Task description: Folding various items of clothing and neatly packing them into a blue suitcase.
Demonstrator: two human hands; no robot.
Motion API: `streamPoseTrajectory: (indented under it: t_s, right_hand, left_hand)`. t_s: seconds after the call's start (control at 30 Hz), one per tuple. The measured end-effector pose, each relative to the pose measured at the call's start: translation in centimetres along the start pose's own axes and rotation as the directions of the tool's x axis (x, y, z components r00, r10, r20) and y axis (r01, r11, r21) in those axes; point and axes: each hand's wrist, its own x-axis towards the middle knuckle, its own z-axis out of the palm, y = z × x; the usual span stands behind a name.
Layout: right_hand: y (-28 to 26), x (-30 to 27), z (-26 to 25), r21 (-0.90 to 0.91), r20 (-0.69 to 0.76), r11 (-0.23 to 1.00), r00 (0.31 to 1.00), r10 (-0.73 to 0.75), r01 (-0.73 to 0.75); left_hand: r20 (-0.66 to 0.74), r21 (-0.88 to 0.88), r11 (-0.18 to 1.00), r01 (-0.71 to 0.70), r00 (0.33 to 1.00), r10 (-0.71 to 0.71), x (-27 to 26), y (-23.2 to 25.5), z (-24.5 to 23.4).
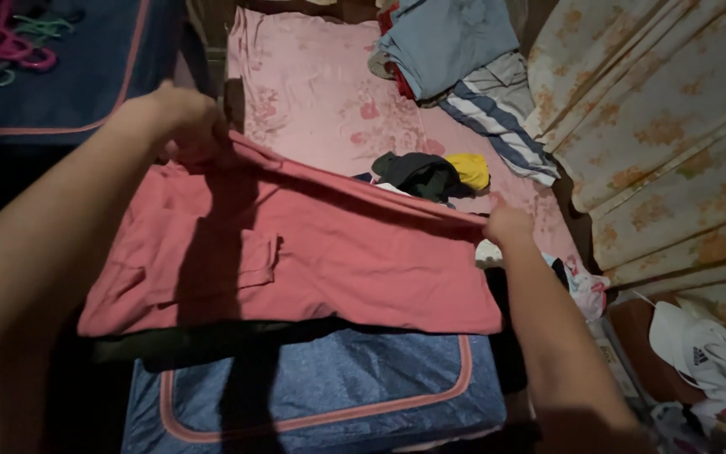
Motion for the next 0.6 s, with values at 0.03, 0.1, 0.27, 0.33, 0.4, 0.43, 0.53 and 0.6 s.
streamPoseTrajectory:
  t_s: [0.03,0.1,0.27,0.33,0.4,0.43,0.53,0.6]
  right_hand:
    - [0.1,-0.3,0.3,0.001,-0.004,1.0,1.0,0.001,-0.001]
    - [0.2,-1.1,1.2,-0.043,0.065,0.996,0.995,0.075,-0.072]
    - [0.5,-2.1,2.7,0.026,-0.068,0.99,0.988,0.14,-0.138]
    - [-0.1,-3.0,2.0,0.078,-0.126,0.982,0.975,0.182,-0.174]
    - [-0.8,-5.1,0.9,-0.003,0.169,0.957,0.943,0.286,-0.29]
    - [-0.8,-5.1,1.6,-0.003,0.167,0.958,0.944,0.284,-0.288]
    - [-1.1,-5.7,2.7,-0.107,0.264,0.967,0.931,0.252,-0.232]
    - [-2.4,-6.5,2.3,-0.085,0.172,0.982,0.968,0.182,-0.169]
  left_hand:
    - [-0.004,0.001,1.0,0.001,1.0,-0.001,-0.8,0.4,-1.0]
    - [0.233,-0.214,0.977,0.017,0.972,0.034,-2.5,1.2,-2.9]
    - [0.408,-0.385,0.921,0.062,0.907,0.109,-4.4,1.2,-2.6]
    - [0.436,-0.42,0.905,0.068,0.89,0.135,-5.6,2.7,-2.7]
    - [0.64,-0.452,0.892,0.018,0.702,0.31,-7.4,5.9,-2.9]
    - [0.639,-0.453,0.891,0.021,0.704,0.309,-7.3,6.1,-2.0]
    - [0.817,-0.208,0.971,0.114,0.567,0.108,-5.7,6.1,1.7]
    - [0.693,-0.31,0.935,0.175,0.715,0.096,-3.1,4.6,6.0]
